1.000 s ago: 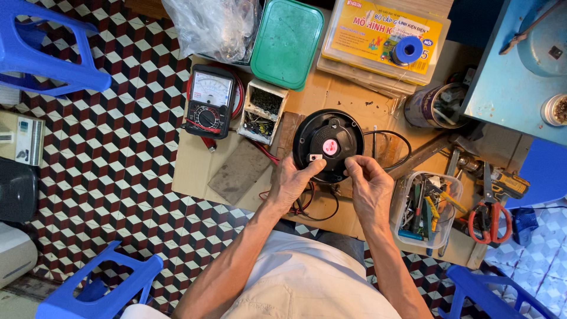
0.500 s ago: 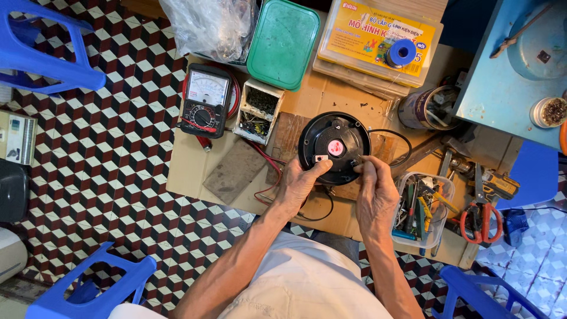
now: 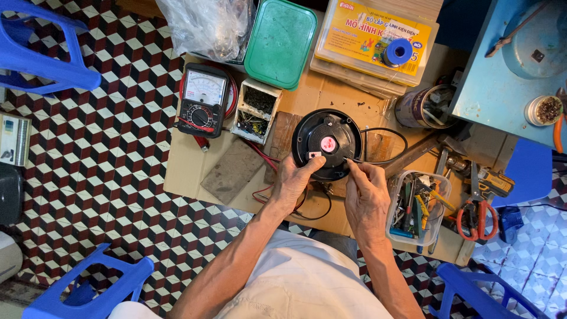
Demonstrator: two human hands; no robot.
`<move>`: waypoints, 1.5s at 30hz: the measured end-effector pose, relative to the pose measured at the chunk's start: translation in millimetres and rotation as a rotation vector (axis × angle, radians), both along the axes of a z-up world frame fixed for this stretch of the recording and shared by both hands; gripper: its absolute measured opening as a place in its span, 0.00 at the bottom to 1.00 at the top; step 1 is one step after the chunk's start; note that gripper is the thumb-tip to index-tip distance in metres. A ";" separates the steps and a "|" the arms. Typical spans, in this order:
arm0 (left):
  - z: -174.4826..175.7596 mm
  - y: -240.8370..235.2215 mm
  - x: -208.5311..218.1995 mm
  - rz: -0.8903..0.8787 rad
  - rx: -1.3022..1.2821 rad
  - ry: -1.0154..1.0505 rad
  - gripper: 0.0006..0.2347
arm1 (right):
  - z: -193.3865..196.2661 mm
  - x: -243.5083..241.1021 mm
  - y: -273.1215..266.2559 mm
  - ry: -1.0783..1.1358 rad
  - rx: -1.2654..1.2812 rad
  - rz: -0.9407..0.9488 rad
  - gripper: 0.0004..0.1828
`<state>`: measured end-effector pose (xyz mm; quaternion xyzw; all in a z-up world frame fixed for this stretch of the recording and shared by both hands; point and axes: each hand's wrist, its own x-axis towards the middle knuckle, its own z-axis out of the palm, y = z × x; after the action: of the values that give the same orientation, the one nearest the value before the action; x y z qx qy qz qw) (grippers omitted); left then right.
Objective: The person assembles a circular electronic component by hand, attaching wires and a black plastic cover. They manipulate the component under a blue desk lamp, aligning parts and securing them without visible tools.
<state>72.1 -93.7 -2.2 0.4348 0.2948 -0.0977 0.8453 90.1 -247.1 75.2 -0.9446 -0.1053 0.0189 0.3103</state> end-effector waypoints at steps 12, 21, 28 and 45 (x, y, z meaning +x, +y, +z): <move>5.7 6.5 6.0 -0.018 0.072 -0.059 0.11 | 3.5 1.3 1.2 -0.067 -0.086 0.092 0.20; 2.1 2.3 8.7 -0.006 0.106 -0.096 0.13 | 3.7 3.6 -0.8 -0.051 -0.071 0.064 0.21; 0.4 0.3 7.7 0.002 0.069 -0.089 0.14 | 4.9 0.3 -1.3 -0.062 -0.043 0.060 0.19; 10.9 -9.8 2.8 -0.083 0.167 -0.136 0.11 | -4.7 2.5 -8.0 0.045 0.116 -0.206 0.10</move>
<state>74.9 -103.5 8.7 0.5211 0.2256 -0.0779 0.8194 92.6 -255.1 70.5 -0.9302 -0.0018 0.0020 0.3670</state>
